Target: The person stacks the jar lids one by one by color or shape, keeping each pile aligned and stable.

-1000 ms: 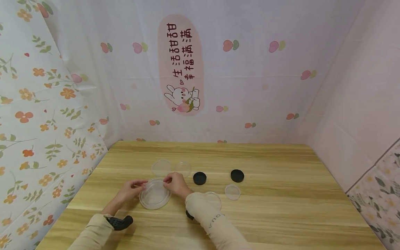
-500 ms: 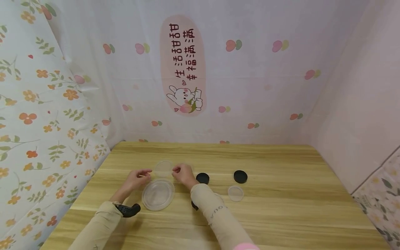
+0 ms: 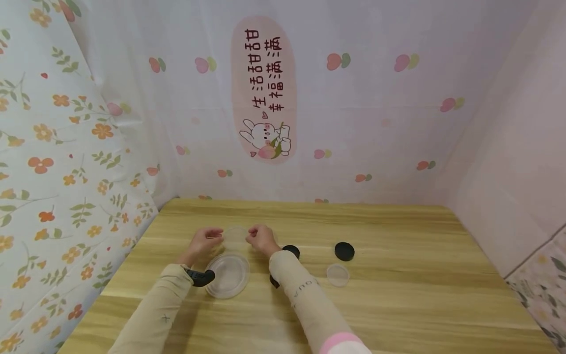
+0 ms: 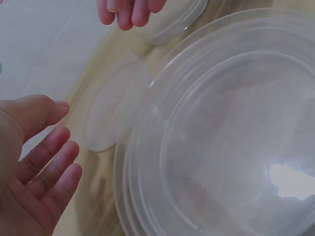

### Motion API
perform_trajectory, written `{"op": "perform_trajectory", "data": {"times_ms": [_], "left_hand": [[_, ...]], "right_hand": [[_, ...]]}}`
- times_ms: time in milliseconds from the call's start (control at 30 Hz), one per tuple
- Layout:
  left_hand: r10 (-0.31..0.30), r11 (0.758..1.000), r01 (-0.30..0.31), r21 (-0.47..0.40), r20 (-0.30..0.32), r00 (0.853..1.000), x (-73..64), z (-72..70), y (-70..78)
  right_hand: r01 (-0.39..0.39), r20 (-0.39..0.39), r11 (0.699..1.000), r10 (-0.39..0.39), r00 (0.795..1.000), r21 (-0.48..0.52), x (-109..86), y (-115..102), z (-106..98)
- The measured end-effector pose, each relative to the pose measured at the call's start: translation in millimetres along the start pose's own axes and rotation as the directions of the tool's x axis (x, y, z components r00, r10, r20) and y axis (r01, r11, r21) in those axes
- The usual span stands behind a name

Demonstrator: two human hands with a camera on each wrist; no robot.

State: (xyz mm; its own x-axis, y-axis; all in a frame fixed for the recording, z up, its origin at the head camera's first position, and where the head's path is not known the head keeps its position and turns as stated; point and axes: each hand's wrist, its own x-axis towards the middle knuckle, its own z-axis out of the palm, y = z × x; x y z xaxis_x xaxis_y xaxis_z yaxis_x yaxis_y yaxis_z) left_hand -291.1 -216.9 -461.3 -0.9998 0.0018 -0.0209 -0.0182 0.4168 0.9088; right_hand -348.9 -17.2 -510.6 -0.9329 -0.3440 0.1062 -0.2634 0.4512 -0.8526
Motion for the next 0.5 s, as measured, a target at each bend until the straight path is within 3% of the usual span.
{"op": "perform_trajectory", "data": {"times_ms": [67, 100, 167, 233, 367, 500], "left_hand": [[-0.027, 1.0, 0.027, -0.001, -0.008, 1.0, 1.0, 2.7, -3.4], [-0.039, 0.999, 0.039, 0.003, -0.013, 0.999, 1.2, 3.9, -5.0], [-0.063, 0.998, 0.064, 0.012, -0.027, 0.998, 0.3, 5.7, -7.2], [-0.082, 0.996, 0.083, 0.022, -0.039, 0.996, -1.0, 6.9, -8.4], [-0.109, 0.994, 0.11, 0.008, -0.049, 0.993, -1.7, 6.9, -10.4], [-0.107, 0.994, 0.107, -0.004, -0.053, 0.993, -0.7, 5.6, -12.3]], "right_hand": [[-0.111, 0.027, 0.994, 0.11, 0.994, 0.01, -20.1, -41.0, -9.8], [-0.125, 0.03, 0.992, 0.124, 0.992, 0.007, -28.8, -57.3, -13.1], [-0.152, 0.027, 0.988, 0.152, 0.988, 0.006, -38.0, -74.8, -14.9], [-0.152, 0.033, 0.988, 0.152, 0.988, 0.008, -40.6, -79.3, -14.6], [-0.124, 0.041, 0.992, 0.125, 0.991, -0.018, -24.9, -53.8, -5.8], [-0.04, 0.037, 0.998, 0.042, 0.998, -0.054, 15.3, 12.4, 20.0]]}}
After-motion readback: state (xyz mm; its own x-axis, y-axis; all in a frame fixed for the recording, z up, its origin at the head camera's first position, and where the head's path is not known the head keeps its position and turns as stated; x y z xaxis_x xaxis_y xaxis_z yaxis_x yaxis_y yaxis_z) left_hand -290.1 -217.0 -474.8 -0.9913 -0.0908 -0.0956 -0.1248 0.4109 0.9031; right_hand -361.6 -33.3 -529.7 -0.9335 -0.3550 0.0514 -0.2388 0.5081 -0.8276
